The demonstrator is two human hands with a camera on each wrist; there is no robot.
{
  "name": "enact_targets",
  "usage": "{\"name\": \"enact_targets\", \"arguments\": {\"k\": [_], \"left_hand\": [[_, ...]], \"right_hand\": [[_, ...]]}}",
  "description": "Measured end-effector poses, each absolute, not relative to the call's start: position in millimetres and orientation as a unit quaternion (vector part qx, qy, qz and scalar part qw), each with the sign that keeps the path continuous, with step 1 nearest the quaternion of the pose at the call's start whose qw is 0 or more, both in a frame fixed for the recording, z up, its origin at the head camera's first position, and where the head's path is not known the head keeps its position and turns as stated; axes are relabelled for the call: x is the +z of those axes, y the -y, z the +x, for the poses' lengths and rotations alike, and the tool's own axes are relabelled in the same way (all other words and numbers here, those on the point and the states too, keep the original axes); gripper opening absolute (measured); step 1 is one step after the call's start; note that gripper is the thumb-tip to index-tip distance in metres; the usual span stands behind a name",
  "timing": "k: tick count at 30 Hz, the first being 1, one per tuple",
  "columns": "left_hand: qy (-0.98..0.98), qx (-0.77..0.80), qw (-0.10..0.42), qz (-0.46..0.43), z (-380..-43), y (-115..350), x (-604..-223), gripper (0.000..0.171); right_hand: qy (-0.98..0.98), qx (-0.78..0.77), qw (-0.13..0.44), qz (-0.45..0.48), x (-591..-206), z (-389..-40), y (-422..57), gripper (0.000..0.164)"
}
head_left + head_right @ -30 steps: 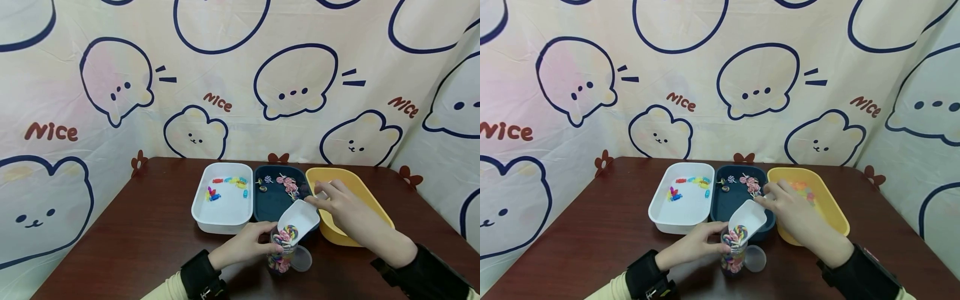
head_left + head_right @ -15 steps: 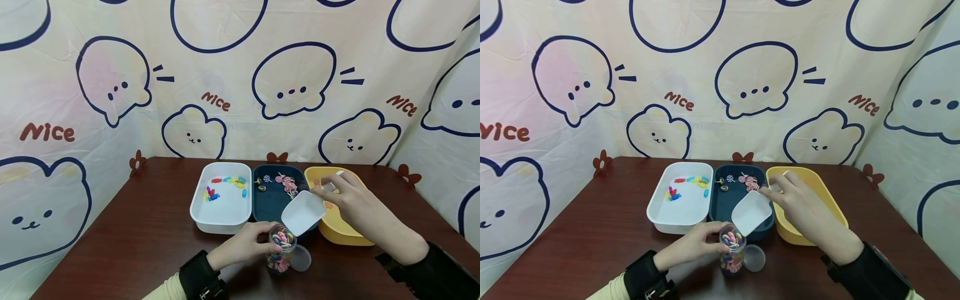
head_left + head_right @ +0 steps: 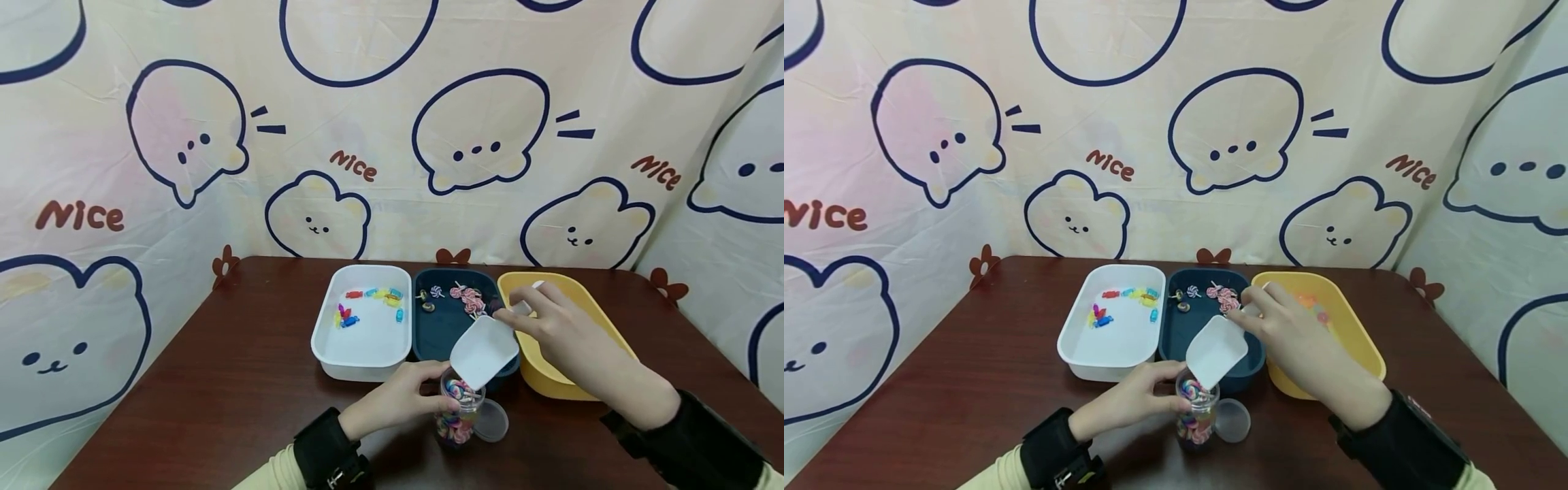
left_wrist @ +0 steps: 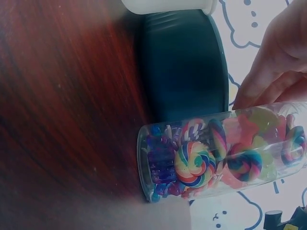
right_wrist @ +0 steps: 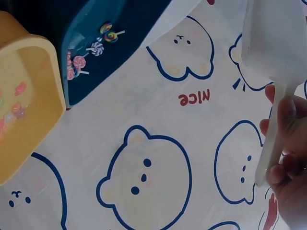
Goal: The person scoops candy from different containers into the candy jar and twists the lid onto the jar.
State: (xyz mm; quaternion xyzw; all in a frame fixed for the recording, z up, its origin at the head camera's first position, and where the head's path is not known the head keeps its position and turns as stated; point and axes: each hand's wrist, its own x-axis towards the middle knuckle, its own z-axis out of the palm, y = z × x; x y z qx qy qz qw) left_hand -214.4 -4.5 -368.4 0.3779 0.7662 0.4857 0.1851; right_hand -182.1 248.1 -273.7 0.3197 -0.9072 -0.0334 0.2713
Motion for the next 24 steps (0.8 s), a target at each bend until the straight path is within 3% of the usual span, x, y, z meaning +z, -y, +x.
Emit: {"name": "enact_targets", "arguments": {"k": [8,15,21,24], "left_hand": [[-0.777,0.461,0.169,0.393,-220,12,-365,0.038],[-0.813,0.433,0.059,0.384,-231,46,-361,0.025],[-0.893,0.372,-0.061,0.248,-243,84,-354,0.017],[-0.935,0.308,-0.078,0.159,-255,99,-353,0.021]], "right_hand": [[0.915,-0.038,0.255,0.309,-266,-196,-235,0.045],[0.911,-0.045,0.222,0.344,-263,-216,-196,0.023],[0.906,-0.099,0.173,0.372,-265,-241,-158,0.015],[0.904,-0.144,0.123,0.383,-269,-254,-136,0.015]]}}
